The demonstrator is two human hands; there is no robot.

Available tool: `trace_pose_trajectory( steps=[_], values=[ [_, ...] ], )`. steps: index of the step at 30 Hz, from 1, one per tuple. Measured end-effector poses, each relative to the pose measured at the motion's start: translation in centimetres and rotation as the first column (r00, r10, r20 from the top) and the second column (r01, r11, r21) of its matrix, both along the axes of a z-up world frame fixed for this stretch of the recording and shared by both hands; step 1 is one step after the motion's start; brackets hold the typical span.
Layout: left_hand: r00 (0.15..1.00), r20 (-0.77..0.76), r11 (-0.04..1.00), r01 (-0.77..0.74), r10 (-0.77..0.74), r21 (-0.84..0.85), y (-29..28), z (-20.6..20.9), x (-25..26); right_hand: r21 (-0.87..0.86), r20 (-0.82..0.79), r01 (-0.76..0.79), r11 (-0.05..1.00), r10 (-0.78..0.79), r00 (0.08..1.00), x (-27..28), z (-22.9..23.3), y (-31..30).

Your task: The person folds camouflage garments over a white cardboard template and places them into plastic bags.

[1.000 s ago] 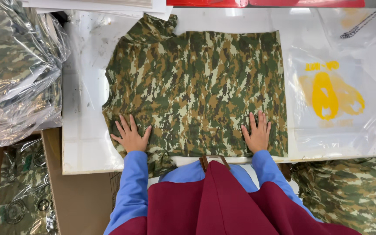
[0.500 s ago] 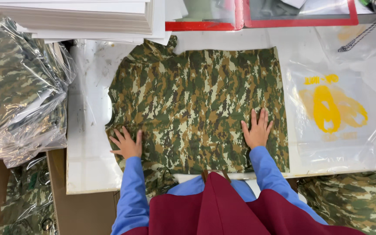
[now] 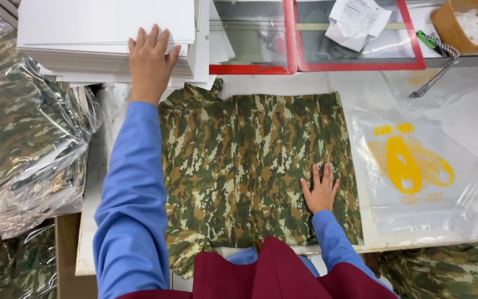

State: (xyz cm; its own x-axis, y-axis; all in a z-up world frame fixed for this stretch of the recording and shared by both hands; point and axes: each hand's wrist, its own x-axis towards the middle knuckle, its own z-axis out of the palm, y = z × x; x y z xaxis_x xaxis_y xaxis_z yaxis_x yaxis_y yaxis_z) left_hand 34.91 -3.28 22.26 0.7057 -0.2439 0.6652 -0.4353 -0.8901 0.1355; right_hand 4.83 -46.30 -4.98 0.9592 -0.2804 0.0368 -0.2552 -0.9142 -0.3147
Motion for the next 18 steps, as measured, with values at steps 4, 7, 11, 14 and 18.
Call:
trace_pose_trajectory(
  steps=[4,7,11,14,18],
  values=[
    [0.992,-0.073,0.975,-0.089,0.105,0.202,0.1,-0.7,1.0,0.001,0.008,0.005,1.000,-0.005,1.000,-0.3,-0.4,-0.2],
    [0.950,-0.113,0.844,-0.200,0.291,0.498,-0.1,0.2,1.4,-0.001,0.034,0.005,1.000,-0.005,0.999,0.1,-0.3,0.1],
    [0.960,-0.076,0.776,-0.171,0.270,0.607,-0.2,1.4,2.2,0.006,0.009,0.001,1.000,-0.001,1.000,0.0,-0.3,0.1],
    [0.981,-0.055,0.774,-0.113,0.186,0.623,-0.6,2.8,2.7,0.008,0.012,0.004,1.000,-0.004,1.000,0.1,0.0,0.0],
    [0.998,-0.057,0.761,0.014,0.030,0.649,-1.9,3.9,3.3,0.009,0.013,0.005,1.000,-0.005,1.000,0.2,0.0,0.0]
  ],
)
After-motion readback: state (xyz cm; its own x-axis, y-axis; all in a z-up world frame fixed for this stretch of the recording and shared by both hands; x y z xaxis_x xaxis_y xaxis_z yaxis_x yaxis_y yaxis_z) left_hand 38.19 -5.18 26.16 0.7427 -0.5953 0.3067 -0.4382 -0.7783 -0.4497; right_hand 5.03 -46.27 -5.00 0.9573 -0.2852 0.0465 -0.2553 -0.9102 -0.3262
